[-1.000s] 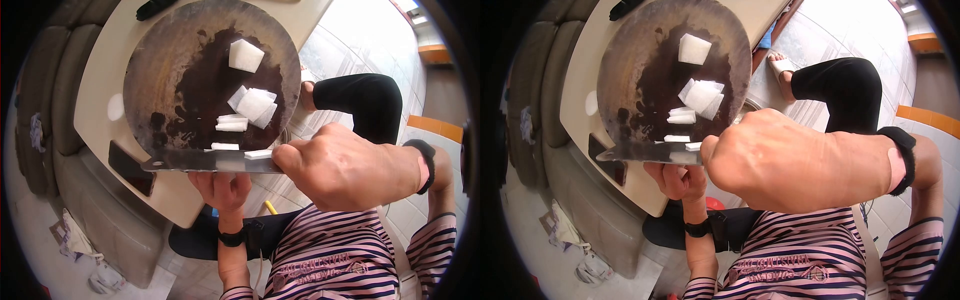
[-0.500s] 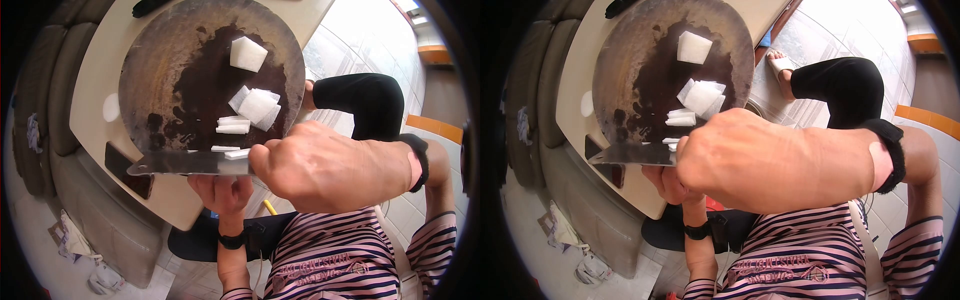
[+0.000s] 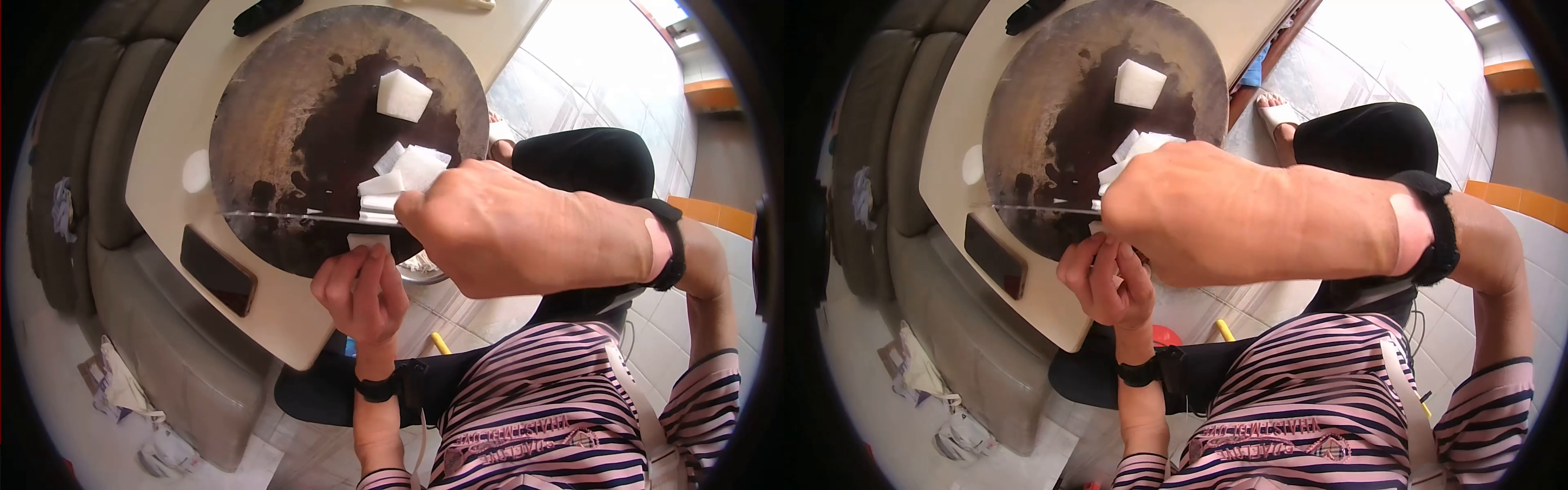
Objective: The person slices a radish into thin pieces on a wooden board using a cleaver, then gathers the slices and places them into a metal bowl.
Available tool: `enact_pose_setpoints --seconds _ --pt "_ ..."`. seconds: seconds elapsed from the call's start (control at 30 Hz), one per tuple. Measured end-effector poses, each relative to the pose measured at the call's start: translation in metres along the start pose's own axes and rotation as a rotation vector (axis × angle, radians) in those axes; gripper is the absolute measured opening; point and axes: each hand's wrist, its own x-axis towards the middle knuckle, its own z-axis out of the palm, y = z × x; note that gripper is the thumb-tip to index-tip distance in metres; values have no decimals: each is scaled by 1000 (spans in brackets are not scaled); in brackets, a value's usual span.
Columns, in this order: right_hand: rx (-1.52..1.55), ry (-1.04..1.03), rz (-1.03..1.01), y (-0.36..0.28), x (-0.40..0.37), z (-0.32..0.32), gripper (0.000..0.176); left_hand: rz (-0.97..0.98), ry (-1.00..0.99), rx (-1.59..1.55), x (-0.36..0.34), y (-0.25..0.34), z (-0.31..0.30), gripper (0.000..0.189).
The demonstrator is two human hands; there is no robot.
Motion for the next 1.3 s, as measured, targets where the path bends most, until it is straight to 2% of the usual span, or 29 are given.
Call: enact_pose_setpoints --seconds 0.03,0.17,0.27,0.37,0.6,0.67,0.9,1.03,1.17,1.3 --pt "5 82 -48 0 -3 6 16 0 -9 -2 0 -1 -1 14" --pt "77 61 -116 -8 -15 3 18 -30 17 -24 1 -2 0 14" --pt "67 -22 -87 -11 -21 -2 18 -89 12 -71 -5 -2 2 11" --pt "73 -17 -90 -8 -24 0 19 -104 1 -65 -4 -2 1 10" --pt "80 -16 -93 -9 -18 -2 18 -95 -2 -76 -5 -4 -1 12" --pt "85 -73 -97 -9 -12 -2 17 -75 7 -75 -3 -4 -1 12" --pt "195 -16 -95 -11 21 13 17 -128 -11 -140 -6 0 -5 16" --pt "24 -36 -39 -7 21 13 17 -73 16 -73 1 3 -4 18" --pt "-1 -37 56 -7 9 4 8 18 -15 -7 2 1 -4 13" --pt "16 -59 24 -8 -4 -1 9 23 -40 -24 2 0 -5 14"
